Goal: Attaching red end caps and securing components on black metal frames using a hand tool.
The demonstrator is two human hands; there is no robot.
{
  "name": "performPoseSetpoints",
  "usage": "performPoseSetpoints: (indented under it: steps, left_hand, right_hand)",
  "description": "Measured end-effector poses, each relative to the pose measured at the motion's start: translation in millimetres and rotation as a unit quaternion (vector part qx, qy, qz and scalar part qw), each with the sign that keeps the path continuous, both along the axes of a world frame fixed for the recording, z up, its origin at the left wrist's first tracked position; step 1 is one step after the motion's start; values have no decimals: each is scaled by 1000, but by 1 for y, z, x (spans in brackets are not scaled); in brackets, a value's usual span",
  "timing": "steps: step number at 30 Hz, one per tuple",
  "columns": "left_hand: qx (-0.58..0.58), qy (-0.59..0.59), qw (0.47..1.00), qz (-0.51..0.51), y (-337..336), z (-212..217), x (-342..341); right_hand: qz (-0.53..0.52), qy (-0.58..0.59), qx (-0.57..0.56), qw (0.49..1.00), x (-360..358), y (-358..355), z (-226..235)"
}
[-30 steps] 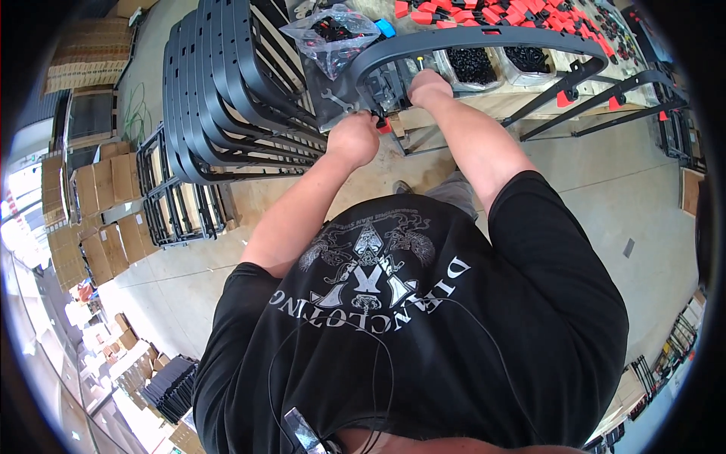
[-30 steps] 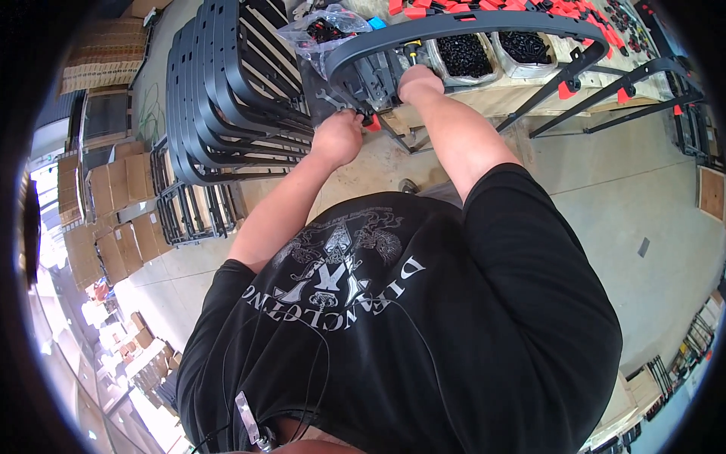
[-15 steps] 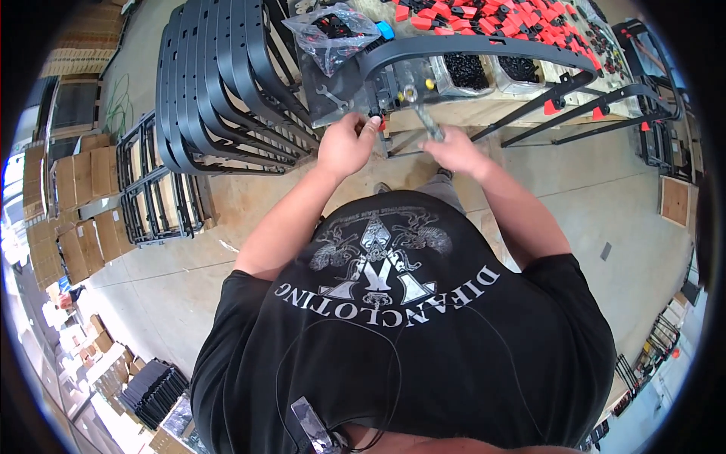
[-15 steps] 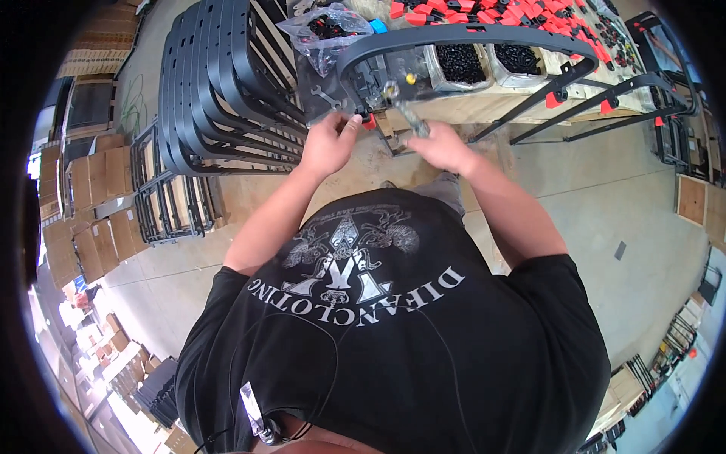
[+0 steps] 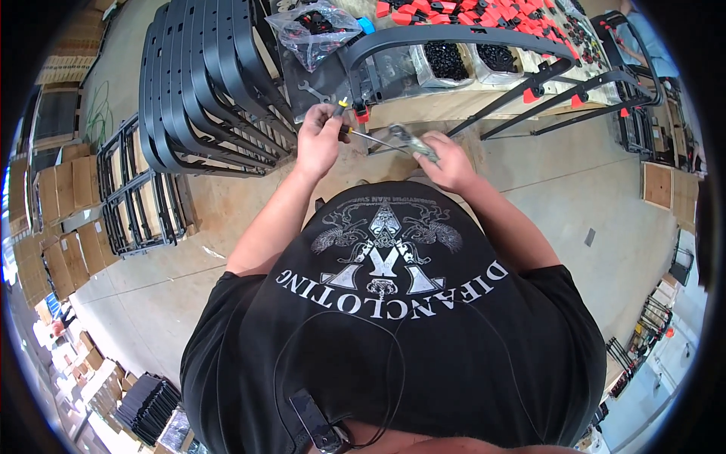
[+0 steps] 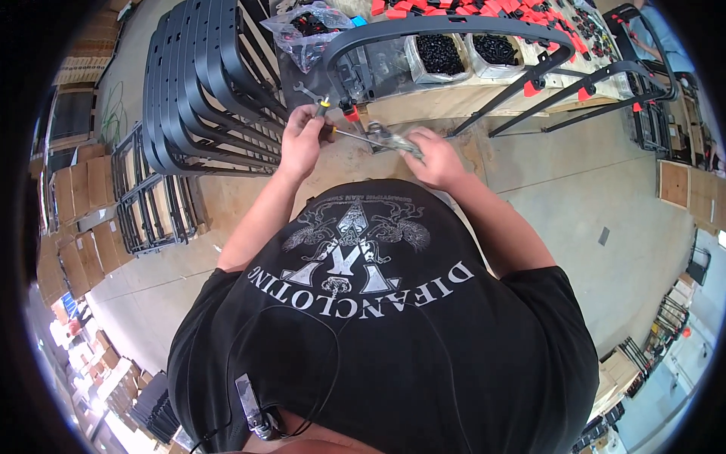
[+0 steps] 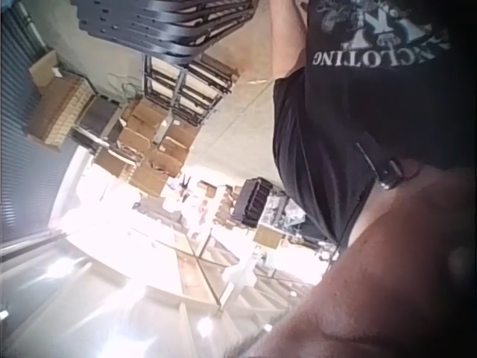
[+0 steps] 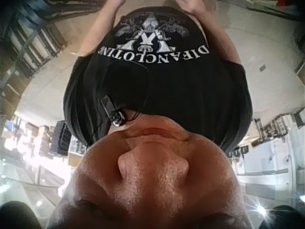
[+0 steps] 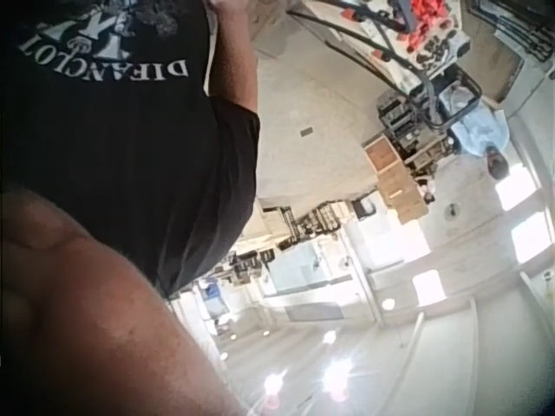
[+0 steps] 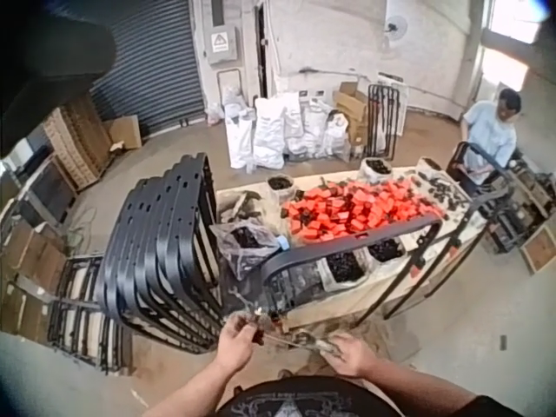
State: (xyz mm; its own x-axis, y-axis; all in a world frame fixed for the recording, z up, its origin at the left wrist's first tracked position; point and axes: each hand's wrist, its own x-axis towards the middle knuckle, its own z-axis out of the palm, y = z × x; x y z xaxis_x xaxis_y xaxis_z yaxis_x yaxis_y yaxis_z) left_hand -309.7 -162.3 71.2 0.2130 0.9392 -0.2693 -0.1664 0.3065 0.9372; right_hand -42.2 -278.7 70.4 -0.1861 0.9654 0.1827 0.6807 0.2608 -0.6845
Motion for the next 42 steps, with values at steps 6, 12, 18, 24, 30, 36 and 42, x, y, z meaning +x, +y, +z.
performPoseSetpoints:
  steps: [6,12,18,24,30,36,42]
  left_hand:
    - [42,246,966,-70,17,-23,-27]
    - [59,85,994,46,23,-42,-11]
    - [36,87,995,32,27,-53,-13]
    - [-1,-8,998,66,27,-64,-5]
    - [40,-9,998,55,29,-60,-7]
    - [65,59,995,55,30,-77,-10]
    - [49,-1,996,77,21,-79,-5]
  right_hand:
    - [-136,189,-199,952,2,-8,-21]
    - [-124,112,-222,961,-6,-10,-33]
    - [-125,47,-220,966,-5,-17,-29]
    - [-141,8,-296,945,-2,-19,-19]
    - [-166,-8,-324,931,-4,-18,-8]
    - [-169,5,-302,938,-2,-24,-8]
    - [-171,-5,-292,941,9,-37,-18]
